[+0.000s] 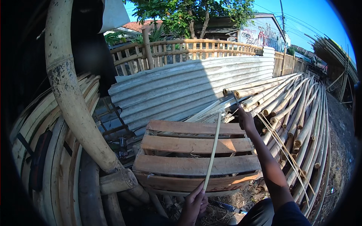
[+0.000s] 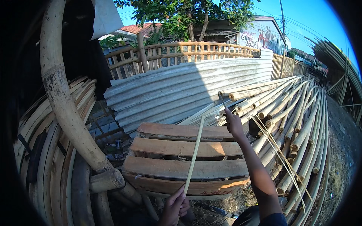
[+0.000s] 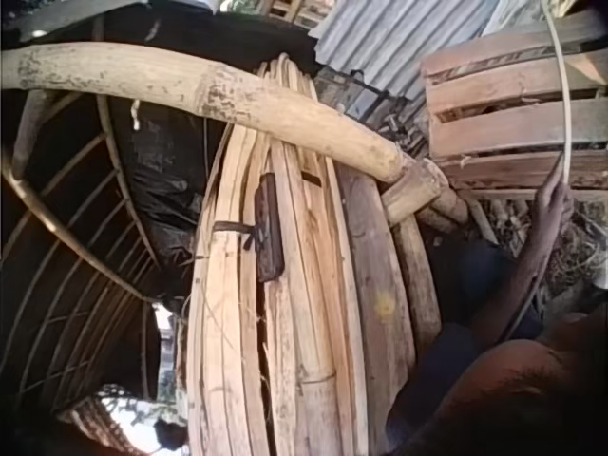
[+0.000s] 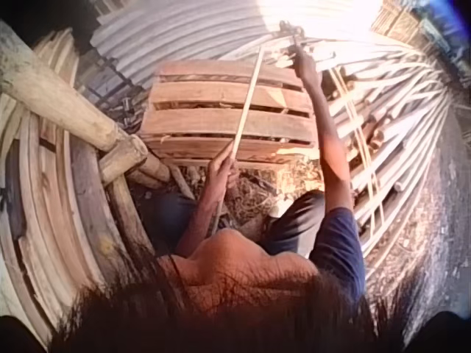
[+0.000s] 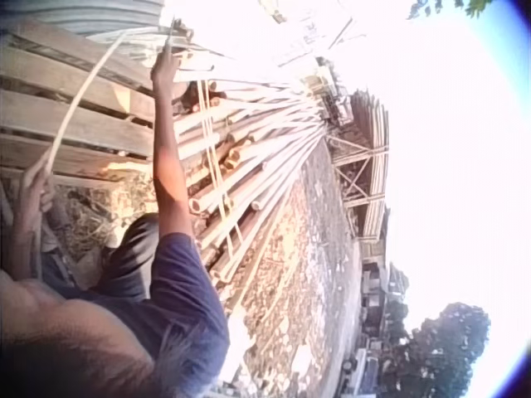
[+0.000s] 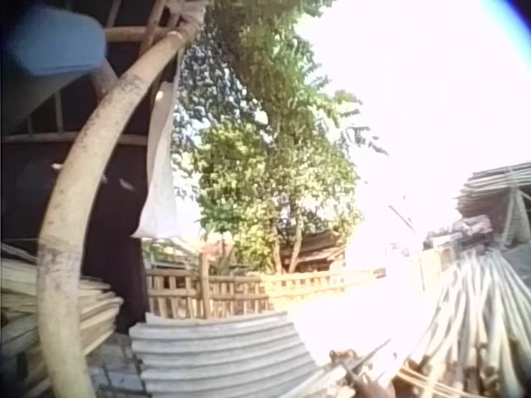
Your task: The person scrapes and trims thin bamboo sticks along their lengths using a knife.
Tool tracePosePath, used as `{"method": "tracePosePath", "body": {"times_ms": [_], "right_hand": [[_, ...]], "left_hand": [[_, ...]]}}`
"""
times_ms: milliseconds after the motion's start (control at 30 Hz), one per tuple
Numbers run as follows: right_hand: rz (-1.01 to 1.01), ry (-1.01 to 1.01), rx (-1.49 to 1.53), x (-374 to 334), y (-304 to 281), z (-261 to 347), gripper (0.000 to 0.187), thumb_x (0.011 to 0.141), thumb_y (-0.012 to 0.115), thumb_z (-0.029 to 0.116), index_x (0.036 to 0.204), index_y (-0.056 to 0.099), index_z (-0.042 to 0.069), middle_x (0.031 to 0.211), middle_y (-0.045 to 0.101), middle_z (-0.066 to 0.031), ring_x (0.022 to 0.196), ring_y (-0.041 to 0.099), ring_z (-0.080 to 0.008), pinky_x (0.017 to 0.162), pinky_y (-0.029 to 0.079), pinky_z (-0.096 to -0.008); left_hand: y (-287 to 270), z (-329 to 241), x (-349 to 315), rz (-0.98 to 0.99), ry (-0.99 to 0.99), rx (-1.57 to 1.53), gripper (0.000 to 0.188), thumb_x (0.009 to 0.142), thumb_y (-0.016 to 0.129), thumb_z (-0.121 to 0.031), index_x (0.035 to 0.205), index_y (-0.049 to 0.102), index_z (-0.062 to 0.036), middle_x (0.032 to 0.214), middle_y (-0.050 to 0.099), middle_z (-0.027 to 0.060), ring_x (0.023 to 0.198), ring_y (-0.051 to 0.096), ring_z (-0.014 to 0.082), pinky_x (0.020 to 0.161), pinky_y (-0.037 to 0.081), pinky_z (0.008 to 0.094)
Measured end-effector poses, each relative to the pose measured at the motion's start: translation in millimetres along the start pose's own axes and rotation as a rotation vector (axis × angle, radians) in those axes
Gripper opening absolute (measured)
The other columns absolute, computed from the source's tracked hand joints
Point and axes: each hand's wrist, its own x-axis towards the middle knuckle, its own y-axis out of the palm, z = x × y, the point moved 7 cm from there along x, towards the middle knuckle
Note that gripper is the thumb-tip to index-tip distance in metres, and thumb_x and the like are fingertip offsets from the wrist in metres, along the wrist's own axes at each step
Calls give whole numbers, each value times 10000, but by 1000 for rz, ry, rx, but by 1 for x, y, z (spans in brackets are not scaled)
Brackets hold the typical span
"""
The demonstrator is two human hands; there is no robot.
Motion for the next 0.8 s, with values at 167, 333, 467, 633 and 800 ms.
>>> {"method": "tracePosePath", "body": {"times_ms": [167, 333, 467, 633, 800], "right_hand": [[235, 161, 287, -127, 51, 33, 413, 895, 564, 390, 644, 503, 68, 628, 598, -71, 575, 610, -156, 534, 466, -241], [336, 151, 579, -146, 91, 45, 244, 853, 648, 155, 724, 446, 109, 800, 630, -70, 771, 652, -174, 697, 535, -305], [351, 189, 670, -151, 99, 42, 361, 794, 692, 31, 689, 367, 148, 771, 614, -56, 745, 631, -170, 713, 535, -328], [670, 188, 450, -179, 118, 46, 391, 772, 687, -22, 686, 345, 148, 760, 620, -59, 747, 632, -153, 722, 492, -272], [800, 163, 274, -210, 141, 55, 410, 796, 696, 67, 656, 317, 142, 753, 628, -62, 752, 625, -126, 699, 495, -264]], "left_hand": [[9, 10, -7, -356, 126, -88, 472, 991, 413, -127, 1447, 290, -127, 616, 328, -57, 461, 301, 34, 407, 266, 190], [-2, 8, -10, -377, 73, 2, 464, 1002, 397, -183, 1449, 282, -132, 592, 318, -67, 464, 287, 30, 414, 256, 181], [19, -10, -14, -286, 132, 62, 478, 1000, 406, -192, 1457, 268, -159, 593, 334, -61, 463, 298, 32, 417, 272, 183], [8, -20, -16, -258, 271, 85, 580, 976, 429, -266, 1455, 137, -119, 847, 558, 125, 643, 519, 143, 605, 442, 279], [18, -41, -26, -168, 215, -204, 511, 994, 378, -210, 1449, 154, -146, 776, 531, 133, 473, 394, 73, 436, 335, 208]]}}
